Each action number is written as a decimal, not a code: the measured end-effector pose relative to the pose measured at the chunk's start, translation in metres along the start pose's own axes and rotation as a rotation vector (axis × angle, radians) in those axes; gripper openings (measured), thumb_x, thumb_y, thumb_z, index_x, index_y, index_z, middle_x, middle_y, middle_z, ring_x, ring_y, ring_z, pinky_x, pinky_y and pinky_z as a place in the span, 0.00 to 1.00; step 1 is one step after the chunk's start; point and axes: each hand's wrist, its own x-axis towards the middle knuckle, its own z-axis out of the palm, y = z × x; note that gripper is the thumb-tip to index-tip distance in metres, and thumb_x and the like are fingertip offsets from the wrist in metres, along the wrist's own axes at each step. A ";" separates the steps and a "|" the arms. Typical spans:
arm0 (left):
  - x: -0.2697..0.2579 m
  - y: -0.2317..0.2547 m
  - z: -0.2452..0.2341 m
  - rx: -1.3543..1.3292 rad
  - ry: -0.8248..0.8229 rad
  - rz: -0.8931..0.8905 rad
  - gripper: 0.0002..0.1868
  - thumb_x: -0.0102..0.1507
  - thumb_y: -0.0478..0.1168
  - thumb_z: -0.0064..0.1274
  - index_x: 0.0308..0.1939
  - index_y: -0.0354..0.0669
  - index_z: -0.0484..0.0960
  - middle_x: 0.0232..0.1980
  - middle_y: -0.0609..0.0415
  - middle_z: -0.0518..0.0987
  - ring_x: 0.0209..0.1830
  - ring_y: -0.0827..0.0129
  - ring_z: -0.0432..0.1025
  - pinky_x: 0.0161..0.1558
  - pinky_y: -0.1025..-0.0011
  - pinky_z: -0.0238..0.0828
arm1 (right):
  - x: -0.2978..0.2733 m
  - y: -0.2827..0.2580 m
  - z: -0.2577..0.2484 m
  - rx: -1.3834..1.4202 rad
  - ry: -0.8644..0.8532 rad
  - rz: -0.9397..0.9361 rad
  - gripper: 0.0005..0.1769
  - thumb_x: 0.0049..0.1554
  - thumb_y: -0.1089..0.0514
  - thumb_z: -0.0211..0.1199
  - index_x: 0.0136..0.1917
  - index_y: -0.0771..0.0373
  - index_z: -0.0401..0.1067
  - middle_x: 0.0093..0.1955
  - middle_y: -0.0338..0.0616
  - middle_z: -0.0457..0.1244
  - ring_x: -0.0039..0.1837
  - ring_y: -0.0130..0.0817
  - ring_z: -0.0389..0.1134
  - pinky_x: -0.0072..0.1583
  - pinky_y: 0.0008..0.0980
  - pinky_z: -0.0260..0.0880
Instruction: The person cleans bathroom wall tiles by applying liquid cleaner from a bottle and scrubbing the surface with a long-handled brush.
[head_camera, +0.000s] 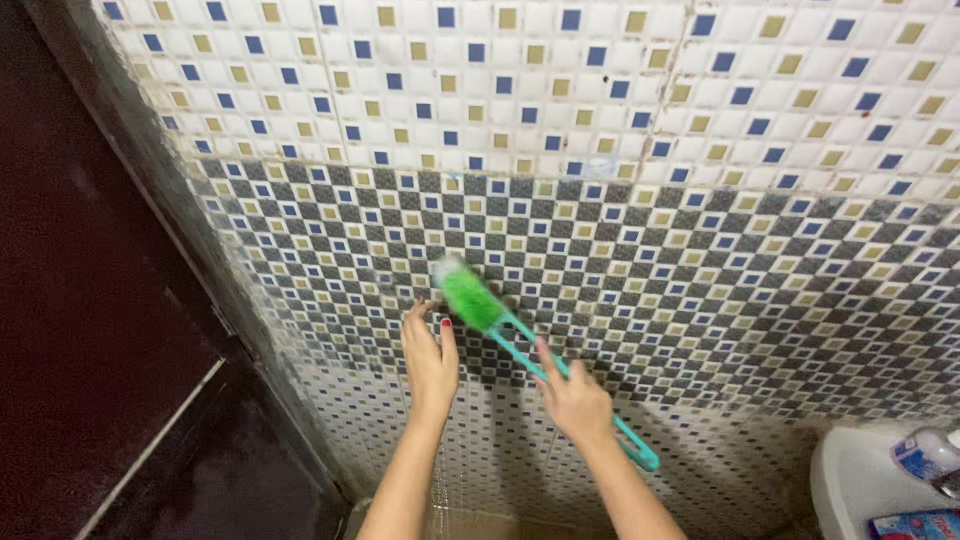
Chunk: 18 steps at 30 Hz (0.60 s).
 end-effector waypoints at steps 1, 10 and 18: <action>-0.005 0.002 -0.001 0.004 0.000 -0.002 0.21 0.69 0.40 0.46 0.63 0.30 0.69 0.68 0.32 0.69 0.71 0.41 0.62 0.71 0.52 0.56 | -0.010 0.015 -0.002 0.034 -0.289 0.140 0.39 0.64 0.35 0.47 0.84 0.41 0.44 0.43 0.48 0.64 0.29 0.33 0.63 0.28 0.31 0.66; -0.021 0.008 -0.007 0.029 -0.005 -0.068 0.21 0.69 0.40 0.45 0.62 0.31 0.69 0.68 0.34 0.70 0.69 0.43 0.63 0.69 0.53 0.56 | 0.003 0.074 0.043 0.348 0.251 0.350 0.10 0.77 0.47 0.45 0.56 0.44 0.66 0.46 0.44 0.64 0.42 0.43 0.69 0.46 0.42 0.73; -0.023 -0.002 -0.013 0.064 0.084 -0.072 0.22 0.68 0.39 0.47 0.63 0.30 0.68 0.68 0.33 0.69 0.70 0.41 0.62 0.70 0.52 0.54 | 0.007 -0.011 0.027 0.295 -0.043 -0.266 0.32 0.61 0.43 0.56 0.78 0.39 0.59 0.37 0.49 0.58 0.30 0.43 0.64 0.30 0.38 0.68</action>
